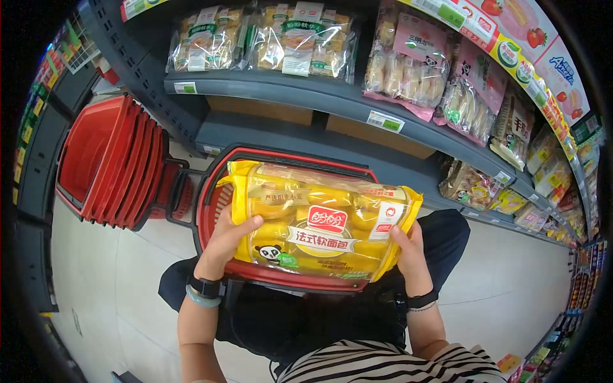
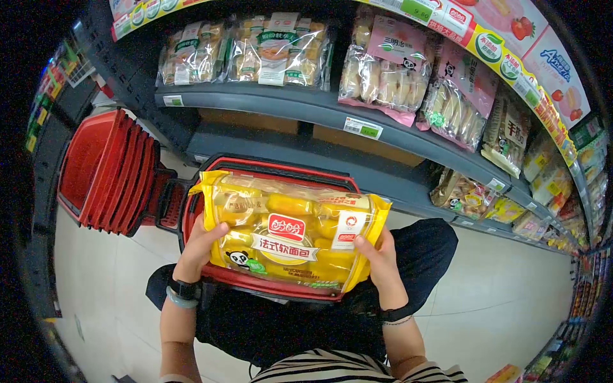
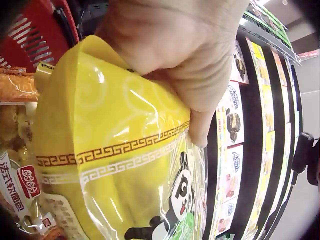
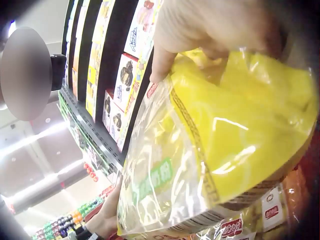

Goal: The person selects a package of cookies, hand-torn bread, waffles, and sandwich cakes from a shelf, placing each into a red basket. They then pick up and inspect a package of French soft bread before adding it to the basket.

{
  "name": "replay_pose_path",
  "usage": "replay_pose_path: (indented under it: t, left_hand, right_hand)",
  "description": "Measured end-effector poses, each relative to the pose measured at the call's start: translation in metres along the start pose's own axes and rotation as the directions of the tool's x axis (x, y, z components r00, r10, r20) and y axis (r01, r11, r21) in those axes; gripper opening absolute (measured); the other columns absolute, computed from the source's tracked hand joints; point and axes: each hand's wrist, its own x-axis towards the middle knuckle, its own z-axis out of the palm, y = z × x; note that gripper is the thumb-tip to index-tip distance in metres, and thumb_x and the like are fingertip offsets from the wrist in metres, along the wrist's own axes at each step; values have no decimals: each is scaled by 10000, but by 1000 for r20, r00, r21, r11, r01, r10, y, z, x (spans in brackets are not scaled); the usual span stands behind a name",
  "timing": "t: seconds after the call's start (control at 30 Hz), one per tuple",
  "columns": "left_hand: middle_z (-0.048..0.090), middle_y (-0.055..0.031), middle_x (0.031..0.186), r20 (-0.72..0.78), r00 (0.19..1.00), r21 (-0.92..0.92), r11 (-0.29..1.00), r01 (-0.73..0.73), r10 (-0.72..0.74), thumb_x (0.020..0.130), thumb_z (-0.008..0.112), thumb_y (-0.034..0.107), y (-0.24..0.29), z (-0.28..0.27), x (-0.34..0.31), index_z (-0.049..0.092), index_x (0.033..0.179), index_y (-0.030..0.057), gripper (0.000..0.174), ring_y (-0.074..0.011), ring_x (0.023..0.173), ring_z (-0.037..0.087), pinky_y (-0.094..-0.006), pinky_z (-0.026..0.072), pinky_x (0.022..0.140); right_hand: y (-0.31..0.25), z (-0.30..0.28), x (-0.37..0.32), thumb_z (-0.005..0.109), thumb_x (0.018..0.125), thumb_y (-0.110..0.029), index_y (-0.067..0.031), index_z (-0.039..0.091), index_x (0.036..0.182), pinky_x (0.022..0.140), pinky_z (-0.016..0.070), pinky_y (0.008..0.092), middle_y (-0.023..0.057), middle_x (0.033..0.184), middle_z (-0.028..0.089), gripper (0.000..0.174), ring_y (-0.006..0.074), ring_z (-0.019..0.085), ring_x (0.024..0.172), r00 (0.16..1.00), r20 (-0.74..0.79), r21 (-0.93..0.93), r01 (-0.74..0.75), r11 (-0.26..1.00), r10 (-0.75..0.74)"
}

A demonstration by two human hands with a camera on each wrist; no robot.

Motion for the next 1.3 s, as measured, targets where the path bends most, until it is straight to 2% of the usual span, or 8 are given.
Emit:
replay_pose_path:
  t: [0.2, 0.43, 0.67, 0.87, 1.0, 1.1, 1.2, 1.3]
  left_hand:
    - [566, -82, 1122, -69, 970, 65, 971, -229, 234, 790, 666, 116, 0, 3, 0, 421, 1222, -4, 511, -161, 1038, 543, -288, 425, 903]
    - [569, -84, 1106, -147, 954, 150, 959, -239, 261, 779, 680, 135, 0, -2, -1, 427, 1207, 1, 515, -148, 1039, 536, -282, 427, 880]
    - [473, -102, 1236, -66, 960, 551, 812, -192, 272, 749, 713, 137, -5, -16, 9, 405, 1257, 25, 604, -204, 1148, 451, -324, 361, 960]
    - [456, -173, 1228, 59, 986, 815, 564, -137, 154, 651, 803, 238, 24, -17, -4, 406, 1260, 15, 760, -272, 1136, 465, -356, 371, 975]
    - [457, -225, 1253, -9, 997, 910, 412, 43, -83, 631, 796, 394, 20, -24, -11, 440, 1241, -9, 814, -308, 1161, 477, -359, 403, 946]
    - [537, -238, 1152, -17, 961, 934, 338, 114, -277, 621, 770, 495, 16, -26, -14, 469, 1203, -38, 845, -315, 1117, 520, -354, 427, 910]
    - [561, -232, 1120, -40, 922, 950, 272, 155, -386, 622, 763, 512, 12, -24, -11, 477, 1191, -43, 844, -318, 1072, 546, -354, 440, 886]
    - [564, -222, 1124, 25, 924, 956, 278, 89, -382, 624, 758, 521, 5, -29, -10, 483, 1191, -33, 839, -318, 1041, 559, -354, 446, 871]
  right_hand:
    - [2, -8, 7, 698, 772, -104, 0, 470, 1202, 908, 429, 301, 75, 1113, 583, 498, 156, 560, 1011, 997, 44, 15, 63, 998, -64]
    - [9, 2, 11, 676, 777, -42, 14, 464, 1213, 919, 423, 300, 81, 1147, 568, 487, 163, 546, 1044, 996, 42, -41, 78, 996, -77]
    - [13, 7, 16, 641, 802, -57, -15, 458, 1232, 1000, 347, 328, 141, 1232, 523, 469, 218, 480, 1165, 985, 123, -138, 133, 981, -116]
    - [31, -5, 18, 645, 813, -95, -25, 492, 1197, 949, 391, 319, 105, 1174, 562, 419, 193, 520, 1116, 988, 79, -358, 155, 921, -135]
    - [28, -11, 7, 666, 794, -121, 4, 521, 1148, 860, 454, 324, 127, 1108, 579, 403, 214, 576, 1005, 961, 148, -708, 267, 653, -232]
    - [6, -7, -11, 742, 722, -269, -29, 486, 1203, 879, 448, 352, 143, 1121, 564, 595, 261, 570, 1002, 939, 337, -774, 234, 588, 71]
    - [7, -5, -31, 757, 648, -453, -68, 367, 1322, 988, 356, 427, 199, 1261, 430, 868, 363, 409, 1192, 769, 558, -813, 432, 390, 312]
    - [37, 11, -52, 753, 661, -416, -109, 232, 1400, 1038, 250, 526, 203, 1368, 260, 954, 430, 259, 1257, 688, 657, -753, 576, 318, 307]
